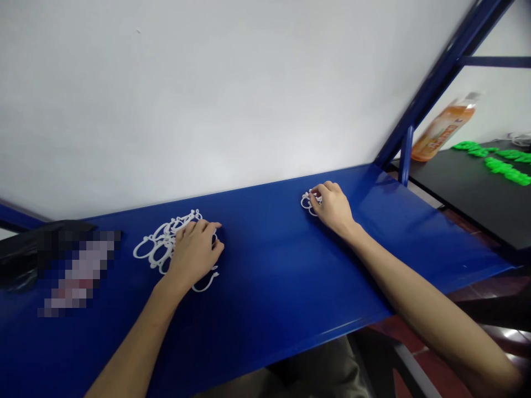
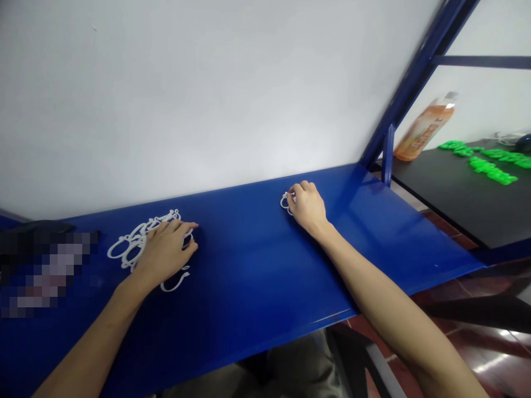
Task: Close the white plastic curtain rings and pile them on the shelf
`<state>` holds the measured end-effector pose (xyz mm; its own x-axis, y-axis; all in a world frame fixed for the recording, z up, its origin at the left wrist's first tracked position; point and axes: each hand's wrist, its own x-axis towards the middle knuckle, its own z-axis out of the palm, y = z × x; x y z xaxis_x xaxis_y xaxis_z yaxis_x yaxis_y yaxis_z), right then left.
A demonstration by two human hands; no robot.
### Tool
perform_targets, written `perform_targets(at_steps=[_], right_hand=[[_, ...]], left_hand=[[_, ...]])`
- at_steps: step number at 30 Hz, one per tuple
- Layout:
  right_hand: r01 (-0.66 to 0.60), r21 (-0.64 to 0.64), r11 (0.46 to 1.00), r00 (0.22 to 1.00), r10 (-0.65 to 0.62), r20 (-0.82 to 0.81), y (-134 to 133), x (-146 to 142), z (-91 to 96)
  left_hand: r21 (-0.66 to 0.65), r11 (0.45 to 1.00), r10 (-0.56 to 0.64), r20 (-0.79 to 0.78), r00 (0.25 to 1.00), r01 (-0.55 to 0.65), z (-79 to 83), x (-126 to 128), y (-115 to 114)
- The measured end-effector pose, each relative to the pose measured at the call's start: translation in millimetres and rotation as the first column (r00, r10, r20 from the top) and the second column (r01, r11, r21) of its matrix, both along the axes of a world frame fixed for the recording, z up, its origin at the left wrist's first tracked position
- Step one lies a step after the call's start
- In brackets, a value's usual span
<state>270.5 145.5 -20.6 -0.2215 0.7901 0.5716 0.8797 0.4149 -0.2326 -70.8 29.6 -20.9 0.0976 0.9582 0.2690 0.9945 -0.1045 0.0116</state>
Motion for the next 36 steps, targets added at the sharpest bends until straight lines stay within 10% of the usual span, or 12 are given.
perform_targets(at_steps=[13, 20, 26, 36], right_hand=[[-0.325, 0.017, 0.946, 0.946, 0.325, 0.006, -32, -27, 12.5], [-0.614, -0.12, 0.78, 0.789, 0.607, -0.096, -67, -50, 15.2], [-0.707, -0.326, 0.628, 0.699, 0.551, -0.456, -85, -62, 15.1], [-0.794, -0.194, 0.576, 0.58, 0.622, -0.527, -82, -59, 16.6]], left_hand=[[0.13, 0.988, -0.13, 0.401, 0.907, 0.084, 17.0, 14, -3], [-0.016, 0.982, -0.102, 0.795, 0.598, 0.188, 28.7, 27, -12], [-0.055, 0.911, -0.105, 0.927, 0.359, 0.409, 22.8, 37, -15], [-0.074, 0.924, -0.101, 0.899, 0.425, 0.375, 24.2, 58, -22]])
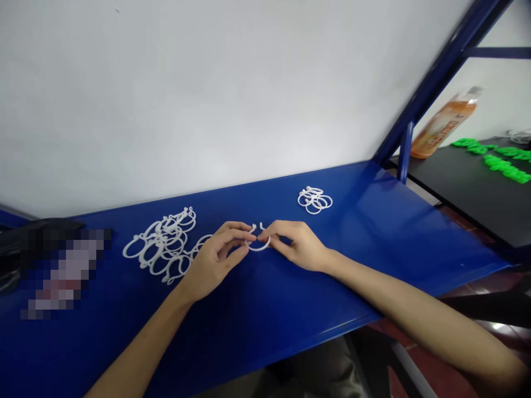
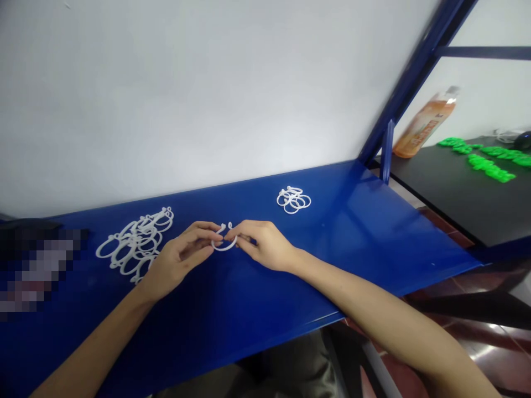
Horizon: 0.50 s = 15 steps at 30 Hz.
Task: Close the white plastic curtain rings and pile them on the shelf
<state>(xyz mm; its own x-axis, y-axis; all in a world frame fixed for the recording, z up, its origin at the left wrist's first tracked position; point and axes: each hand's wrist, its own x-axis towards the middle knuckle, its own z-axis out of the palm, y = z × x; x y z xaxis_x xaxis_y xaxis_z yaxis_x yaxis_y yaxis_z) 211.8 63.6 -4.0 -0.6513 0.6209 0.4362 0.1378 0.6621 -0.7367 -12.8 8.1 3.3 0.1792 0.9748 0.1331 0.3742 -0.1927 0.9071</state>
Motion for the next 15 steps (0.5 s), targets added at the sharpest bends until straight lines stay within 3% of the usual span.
perform_targets(at_steps=[3, 6, 11, 15], right_hand=[[-0.055, 0.108, 0.993, 0.998, 0.053, 0.021, 0, 1, 1.0], [-0.081, 0.111, 0.991, 0.996, 0.077, 0.041, -2, 1, 1.9], [0.005, -0.018, 1.0, 1.0, -0.005, -0.006, -3, -1, -2.2], [-0.015, 0.002, 1.0, 0.998, 0.015, 0.058, -3, 0, -6.1]], left_hand=[[-0.021, 0.992, 0.123, 0.053, 0.991, -0.122, -5.3, 2, 1], [-0.033, 0.98, 0.197, 0.038, 0.98, -0.196, -10.3, 3, 1], [-0.018, 0.993, 0.116, -0.02, 0.993, -0.116, -7.9, 6, -1], [0.175, 0.981, 0.116, -0.195, 0.974, -0.082, -5.2, 13, -5]])
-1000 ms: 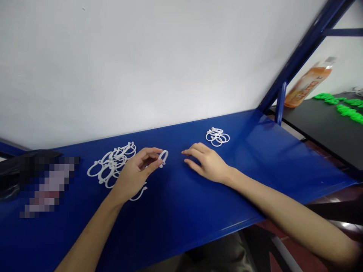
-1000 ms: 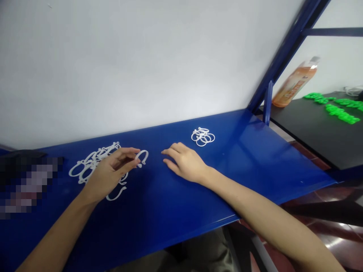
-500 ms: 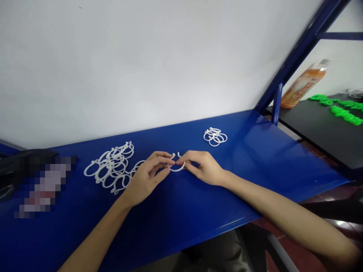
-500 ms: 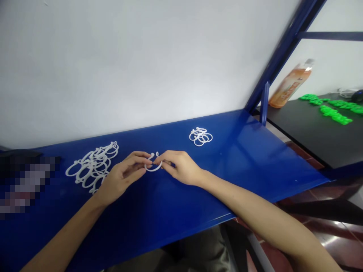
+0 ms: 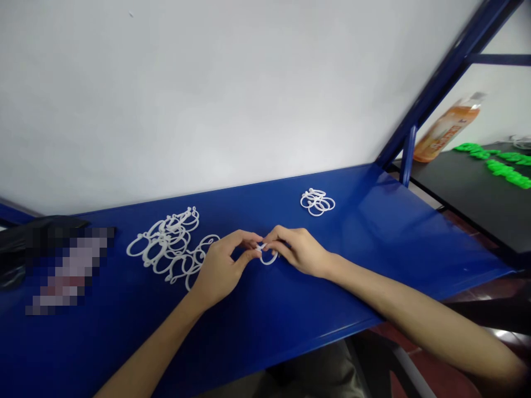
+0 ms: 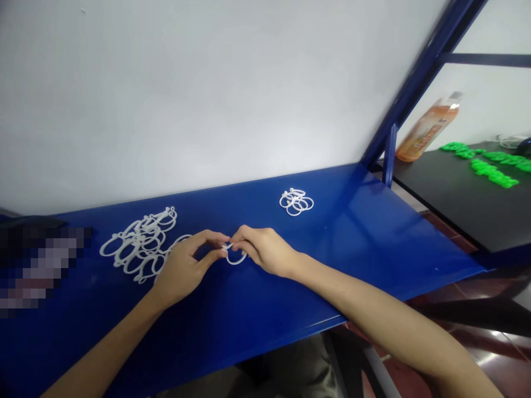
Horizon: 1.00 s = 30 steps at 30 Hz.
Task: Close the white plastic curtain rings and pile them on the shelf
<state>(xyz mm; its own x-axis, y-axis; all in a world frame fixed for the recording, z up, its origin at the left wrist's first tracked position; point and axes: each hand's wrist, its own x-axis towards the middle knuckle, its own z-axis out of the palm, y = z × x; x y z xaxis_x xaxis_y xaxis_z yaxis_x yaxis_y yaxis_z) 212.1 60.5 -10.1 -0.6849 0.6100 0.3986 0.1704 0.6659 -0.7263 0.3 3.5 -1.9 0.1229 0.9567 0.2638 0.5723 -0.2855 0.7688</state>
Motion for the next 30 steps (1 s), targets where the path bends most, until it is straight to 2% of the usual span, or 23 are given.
perform_targets(at_steps=[5, 9, 12, 18, 23, 25, 27, 29, 30], right_hand=[[-0.062, 0.12, 0.991, 0.997, 0.056, 0.053, -3, 3, -1.1], [-0.019, 0.151, 0.988, 0.998, 0.01, 0.065, -5, 2, -0.4], [-0.004, 0.18, 0.984, 0.996, -0.013, 0.091, -6, 1, -0.9], [-0.072, 0.265, 0.962, 0.981, 0.02, 0.194, -7, 5, -2.4], [-0.026, 0.272, 0.962, 0.991, -0.012, 0.135, -3, 0, -1.5], [0.048, 0.285, 0.957, 0.989, -0.085, 0.122, 4, -2, -0.6], [0.166, 0.325, 0.931, 0.962, -0.224, 0.153, 15, 1, 2.6], [0.314, 0.376, 0.872, 0.883, -0.414, 0.22, 33, 8, 9.4], [0.399, 0.398, 0.826, 0.817, -0.518, 0.255, 44, 14, 13.9]], left_hand=[[0.309, 0.95, 0.009, -0.166, 0.986, 0.043, -4.9, 9, -5], [0.435, 0.898, 0.034, -0.234, 0.972, 0.074, -4.0, 9, -4], [0.459, 0.885, 0.044, -0.259, 0.965, 0.083, -1.5, 8, -3], [0.448, 0.891, 0.057, -0.285, 0.957, 0.08, -4.4, 10, -3], [0.384, 0.918, 0.033, -0.33, 0.943, 0.102, -5.8, 3, 3], [0.34, 0.933, 0.028, -0.387, 0.922, 0.115, -3.8, -4, 6], [0.295, 0.952, 0.062, -0.456, 0.888, 0.086, -0.8, -15, 9], [0.241, 0.97, 0.114, -0.528, 0.841, 0.02, 1.9, -28, 12], [0.217, 0.976, 0.134, -0.565, 0.814, -0.01, 2.8, -36, 14]])
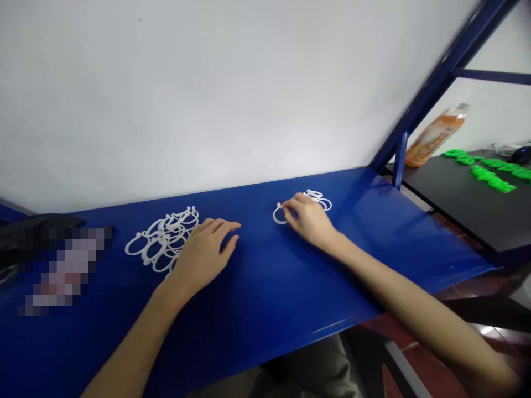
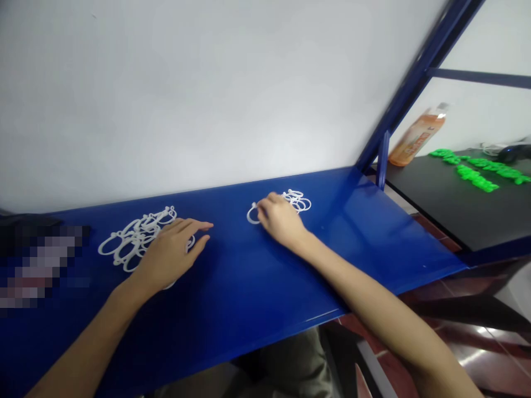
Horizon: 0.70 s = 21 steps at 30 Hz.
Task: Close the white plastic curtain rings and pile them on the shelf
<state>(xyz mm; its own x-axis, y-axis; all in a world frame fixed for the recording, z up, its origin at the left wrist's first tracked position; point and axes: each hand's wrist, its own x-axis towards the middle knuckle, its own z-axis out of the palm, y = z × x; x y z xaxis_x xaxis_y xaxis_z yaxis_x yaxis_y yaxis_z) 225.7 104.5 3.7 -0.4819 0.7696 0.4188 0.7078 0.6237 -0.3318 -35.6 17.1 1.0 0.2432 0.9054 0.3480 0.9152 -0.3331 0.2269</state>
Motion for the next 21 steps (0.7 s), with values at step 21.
perform_targets(at_steps=[21], right_hand=[[0.461, 0.08, 0.884, 0.858, -0.467, 0.213, 51, 25, 13.5]], left_hand=[[-0.202, 0.967, 0.121, -0.179, 0.976, -0.157, -4.7, -33, 4]])
